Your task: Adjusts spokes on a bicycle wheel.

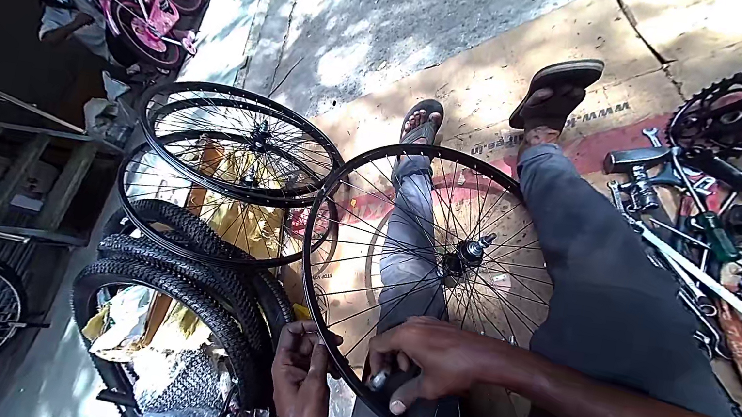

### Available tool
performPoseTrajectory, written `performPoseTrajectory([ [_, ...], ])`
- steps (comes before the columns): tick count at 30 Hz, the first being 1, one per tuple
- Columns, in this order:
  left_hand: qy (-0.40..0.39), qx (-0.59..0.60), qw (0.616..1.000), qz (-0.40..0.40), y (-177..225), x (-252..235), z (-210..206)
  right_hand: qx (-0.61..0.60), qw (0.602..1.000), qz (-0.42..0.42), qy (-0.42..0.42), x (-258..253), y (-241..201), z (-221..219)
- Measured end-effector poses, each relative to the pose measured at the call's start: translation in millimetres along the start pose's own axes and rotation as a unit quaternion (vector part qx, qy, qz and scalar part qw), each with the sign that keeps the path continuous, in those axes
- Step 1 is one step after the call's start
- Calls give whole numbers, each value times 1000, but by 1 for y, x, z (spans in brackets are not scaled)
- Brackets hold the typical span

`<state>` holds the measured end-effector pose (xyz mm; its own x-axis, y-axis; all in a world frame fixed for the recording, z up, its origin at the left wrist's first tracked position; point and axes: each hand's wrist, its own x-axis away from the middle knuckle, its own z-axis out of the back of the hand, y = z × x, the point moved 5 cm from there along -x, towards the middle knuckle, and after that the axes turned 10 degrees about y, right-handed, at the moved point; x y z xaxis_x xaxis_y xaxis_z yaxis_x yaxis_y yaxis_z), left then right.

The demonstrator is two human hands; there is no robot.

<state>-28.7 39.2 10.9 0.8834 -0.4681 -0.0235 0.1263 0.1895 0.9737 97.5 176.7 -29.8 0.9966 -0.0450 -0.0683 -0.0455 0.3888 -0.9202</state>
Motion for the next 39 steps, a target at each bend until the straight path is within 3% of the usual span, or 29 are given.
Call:
performPoseTrajectory([
  [2,8,-10,1000,12,0,1,1,-53,998,-27,30,0,4,2],
  [4,20,-23,999,15,1,1,-2,30,994,-70,76,-3,2,-4],
  [7,15,-14,1000,4,2,-1,-3,142,986,-41,77,-6,-5,-13],
  [10,3,-5,1000,15,0,1,-1,53,999,4,9,0,-2,-2],
  [13,19,-9,999,26,-1,2,2,-19,998,-23,59,1,4,-1],
  [16,16,-3,1000,4,-1,1,-1,115,985,-59,118,-5,-2,-14],
  [18,2,-3,1000,-6,2,1,-2,151,984,-40,82,-6,-5,-17],
  [21,5,0,1000,13,1,3,-1,6,1000,-2,2,0,-2,1],
  [23,16,4,1000,17,-2,3,1,-53,997,-28,42,1,2,2],
  [26,-2,11,1000,-1,-2,0,-1,111,986,-47,116,-4,-2,-13],
  [28,3,14,1000,3,0,1,-3,151,985,-32,74,-5,-6,-15],
  [31,22,7,1000,21,2,3,-2,5,1000,8,6,0,-2,0],
  [33,22,3,1000,18,-1,2,1,-60,997,-13,48,0,4,1],
  [36,-3,8,1000,0,1,1,0,91,989,-54,104,-6,-2,-13],
  [39,12,7,1000,22,3,3,-3,128,991,-25,30,-6,-7,-14],
])
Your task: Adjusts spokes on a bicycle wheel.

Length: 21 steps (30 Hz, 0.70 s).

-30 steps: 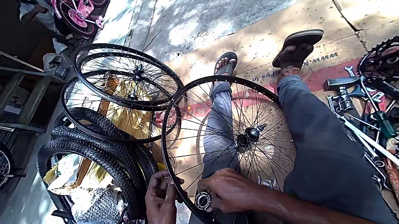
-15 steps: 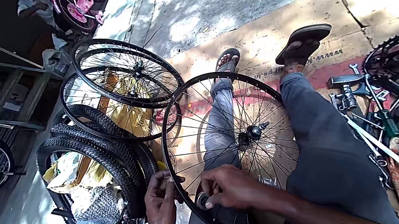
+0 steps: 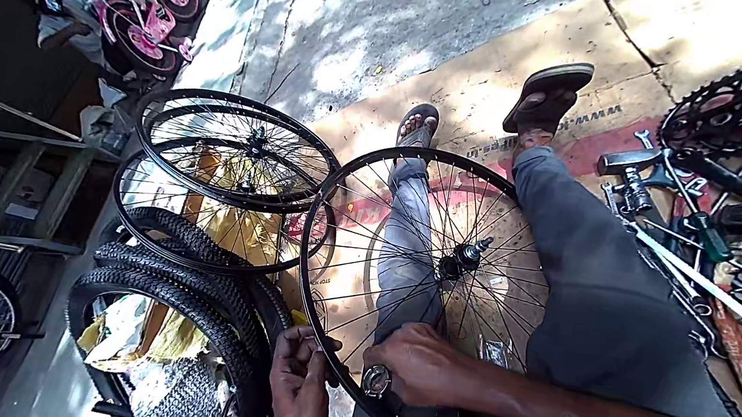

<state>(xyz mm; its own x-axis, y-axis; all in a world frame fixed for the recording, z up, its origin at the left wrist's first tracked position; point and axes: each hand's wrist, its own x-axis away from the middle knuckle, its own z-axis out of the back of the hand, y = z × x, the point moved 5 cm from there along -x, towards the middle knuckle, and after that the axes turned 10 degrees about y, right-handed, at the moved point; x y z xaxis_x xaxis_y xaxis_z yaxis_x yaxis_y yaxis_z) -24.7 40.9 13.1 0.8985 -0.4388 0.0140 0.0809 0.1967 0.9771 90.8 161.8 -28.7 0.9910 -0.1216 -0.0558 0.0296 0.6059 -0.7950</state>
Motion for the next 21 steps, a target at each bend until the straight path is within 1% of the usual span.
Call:
performPoseTrajectory([
  [1,13,-4,1000,12,0,-1,0,-40,998,21,-32,2,2,4],
  [2,21,-10,999,21,0,-4,0,-83,994,45,-46,4,5,7],
  [4,14,-38,999,20,1,-17,-3,-116,990,69,-35,6,10,8],
  [7,-30,-66,997,14,4,-54,-17,-112,992,52,-14,0,8,11],
  [8,-26,-66,997,19,6,-65,-24,-119,992,44,1,-1,10,16],
  [9,-8,-66,998,15,9,-71,-30,-128,991,32,36,0,12,24],
  [10,19,-65,998,0,12,-71,-35,-131,987,22,91,2,16,34],
  [11,47,-71,996,-23,16,-65,-38,-108,982,15,155,6,20,43],
  [12,68,-76,994,-45,21,-54,-41,-55,977,5,205,10,25,51],
  [13,81,-79,992,-62,24,-39,-43,2,974,0,226,15,29,55],
  [14,92,-80,990,-77,25,-22,-44,37,976,4,213,20,30,54],
  [15,106,-71,988,-89,24,-7,-43,33,983,21,178,23,29,49],
  [18,131,-38,985,-105,12,22,-33,-81,989,93,78,25,10,26],
  [19,119,-24,988,-98,6,26,-27,-111,988,87,64,23,6,19],
  [21,81,0,994,-78,-4,24,-14,-129,989,28,66,18,3,10],
])
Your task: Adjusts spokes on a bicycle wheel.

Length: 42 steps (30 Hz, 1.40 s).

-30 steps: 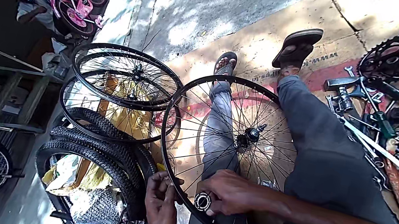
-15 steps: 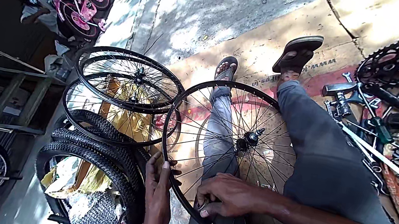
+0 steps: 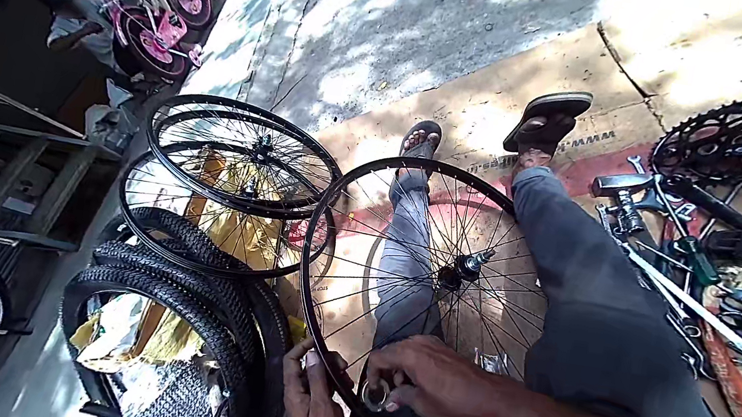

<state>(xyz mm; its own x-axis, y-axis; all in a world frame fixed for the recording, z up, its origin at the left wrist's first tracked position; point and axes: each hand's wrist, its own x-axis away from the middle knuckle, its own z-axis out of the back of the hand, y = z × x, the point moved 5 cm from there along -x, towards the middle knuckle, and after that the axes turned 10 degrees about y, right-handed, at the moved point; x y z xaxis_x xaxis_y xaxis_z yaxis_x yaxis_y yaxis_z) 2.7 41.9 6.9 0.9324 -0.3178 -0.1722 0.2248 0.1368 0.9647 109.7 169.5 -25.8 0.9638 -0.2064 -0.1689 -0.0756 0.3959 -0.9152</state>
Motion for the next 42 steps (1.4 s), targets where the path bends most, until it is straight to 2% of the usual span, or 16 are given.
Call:
performPoseTrajectory([
  [4,-28,17,999,34,-4,-17,9,138,990,-32,13,-10,1,-18],
  [7,-34,19,998,45,-2,-23,8,38,996,-34,-67,-11,3,-6],
  [10,-44,29,997,49,-3,-22,8,-68,996,-55,-34,-3,8,2],
  [13,-32,28,997,60,0,-18,5,89,993,-61,44,-6,3,-10],
  [15,-31,29,998,52,0,-18,4,144,989,-41,1,-9,1,-15],
  [18,-34,29,997,65,-6,-21,8,17,995,-27,-94,-6,4,-2],
  [20,-36,28,997,68,-8,-23,9,-51,996,-37,-63,-2,10,-1],
  [23,-38,32,997,61,-3,-21,5,67,995,-70,14,-6,5,-11],
  [25,-32,29,997,63,1,-18,1,117,992,-47,2,-9,1,-15],
  [28,-25,19,997,66,-1,-19,7,-9,997,-23,-77,-6,2,-2],
  [30,-27,16,998,61,-5,-20,10,-86,995,-38,-42,-3,9,2],
  [33,-44,13,998,48,-3,-20,7,64,995,-66,27,-7,6,-11],
  [35,-49,20,997,50,2,-19,3,137,990,-38,8,-9,2,-16],
  [38,-43,20,997,66,3,-18,4,9,996,-18,-86,-5,3,1],
  [40,-32,17,997,67,-1,-18,7,-73,995,-33,-60,-3,9,7],
  [42,-37,15,997,63,-3,-20,8,0,997,-76,-5,-5,8,-1],
])
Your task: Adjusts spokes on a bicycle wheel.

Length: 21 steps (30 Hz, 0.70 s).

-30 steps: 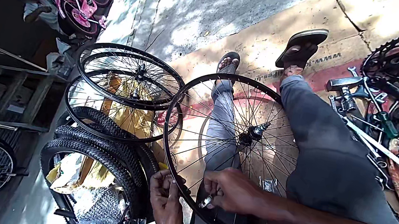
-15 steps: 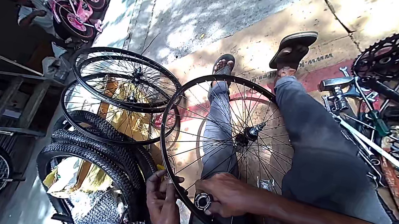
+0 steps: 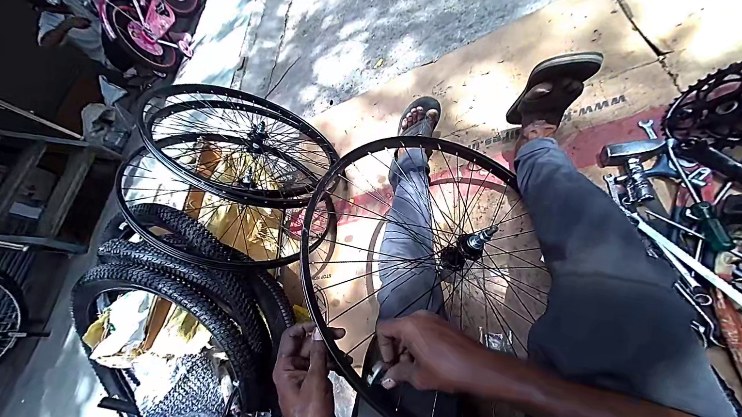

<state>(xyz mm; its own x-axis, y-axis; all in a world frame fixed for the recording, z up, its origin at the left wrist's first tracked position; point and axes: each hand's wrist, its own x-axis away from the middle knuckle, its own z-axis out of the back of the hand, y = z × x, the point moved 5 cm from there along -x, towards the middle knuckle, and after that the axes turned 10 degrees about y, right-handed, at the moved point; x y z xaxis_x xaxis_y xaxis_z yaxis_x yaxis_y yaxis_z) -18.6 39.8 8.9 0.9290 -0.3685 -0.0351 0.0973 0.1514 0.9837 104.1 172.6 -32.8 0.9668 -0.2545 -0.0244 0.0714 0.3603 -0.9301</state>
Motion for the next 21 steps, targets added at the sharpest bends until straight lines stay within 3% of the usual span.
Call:
performPoseTrajectory([
  [2,-15,4,1000,-7,2,-1,-3,123,992,26,32,-2,-4,-13],
  [4,-17,8,1000,-10,5,1,-5,141,989,43,-12,-2,-7,-12],
  [6,-14,4,1000,1,6,4,-4,52,995,62,-66,0,-4,-1],
  [9,3,2,1000,11,2,2,-1,-65,997,27,-24,4,3,4],
  [12,-10,1,1000,5,2,1,-4,94,995,11,36,1,-3,-11],
  [14,-21,3,1000,0,4,2,-8,145,989,27,-1,0,-8,-13],
  [17,-19,12,999,23,5,2,-5,22,994,62,-82,3,-3,2],
  [19,-7,6,1000,24,2,1,-3,-63,995,44,-58,3,4,5],
  [21,-11,4,1000,13,1,0,-3,-14,1000,-11,2,1,4,-1],
])
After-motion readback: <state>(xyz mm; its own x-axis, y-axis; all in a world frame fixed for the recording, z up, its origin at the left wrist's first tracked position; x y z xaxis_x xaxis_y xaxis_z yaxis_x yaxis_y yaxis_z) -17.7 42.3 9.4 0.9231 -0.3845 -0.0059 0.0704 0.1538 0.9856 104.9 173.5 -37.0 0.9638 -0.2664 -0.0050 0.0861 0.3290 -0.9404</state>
